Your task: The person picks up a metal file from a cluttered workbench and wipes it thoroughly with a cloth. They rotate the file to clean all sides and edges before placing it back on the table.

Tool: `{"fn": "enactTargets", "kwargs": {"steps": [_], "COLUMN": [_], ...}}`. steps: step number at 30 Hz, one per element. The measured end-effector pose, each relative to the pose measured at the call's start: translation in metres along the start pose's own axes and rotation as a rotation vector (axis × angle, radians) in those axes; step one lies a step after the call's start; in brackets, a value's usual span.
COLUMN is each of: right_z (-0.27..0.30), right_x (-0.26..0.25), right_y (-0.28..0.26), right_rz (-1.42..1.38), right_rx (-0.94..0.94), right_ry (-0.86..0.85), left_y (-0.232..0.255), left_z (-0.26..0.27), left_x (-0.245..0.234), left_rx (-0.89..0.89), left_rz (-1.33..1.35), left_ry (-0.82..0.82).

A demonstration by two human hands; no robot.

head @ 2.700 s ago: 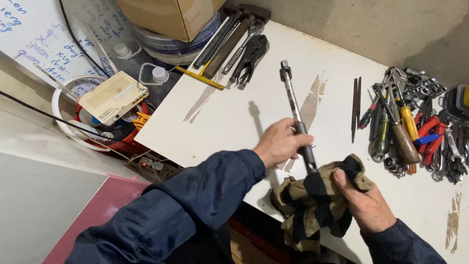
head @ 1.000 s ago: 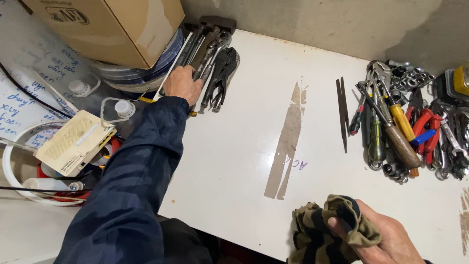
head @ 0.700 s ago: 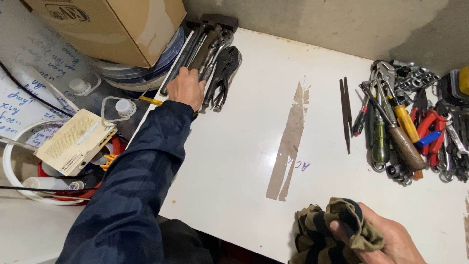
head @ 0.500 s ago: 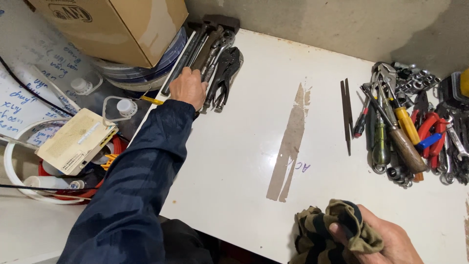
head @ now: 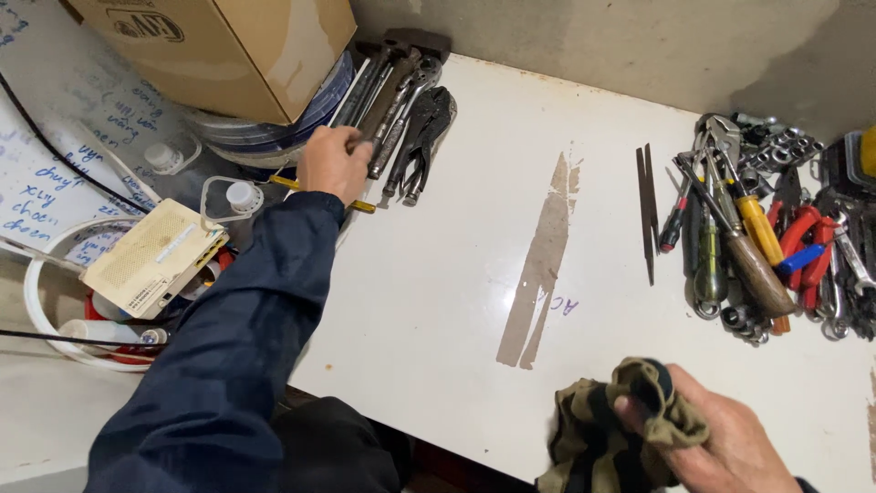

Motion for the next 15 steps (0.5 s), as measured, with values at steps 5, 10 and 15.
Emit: {"fn": "enactTargets", "kwargs": {"steps": [5, 10, 15], "right_z": [-0.013, -0.023, -0.021], "right_x": [-0.020, -0.030, -0.005], "right_y": [0.011, 0.037, 0.043], "right_rz": [0.339, 0.314, 0.665], "right_rx": [-0.066, -0.095, -0.361], "right_ry": [0.120, 0.126, -0.267], "left_y": [0.015, 0.087, 0.164], "left_z": [0.018, 0.087, 0.174], "left_x": [-0.002, -0.001, 0.009], "left_rx": [0.147, 0.350, 0.131], "left_rz": [0.237, 0.382, 0.225], "left_ry": [0.268, 0.145, -0.541]}}
Point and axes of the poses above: each hand's wrist, its own z-axis away from the middle knuckle, its own x-axis out of the palm, y = z × x, the point moved 2 cm from there along -z, towards the middle knuckle, and after that the axes turned 12 degrees about -x, right-handed, at the moved point
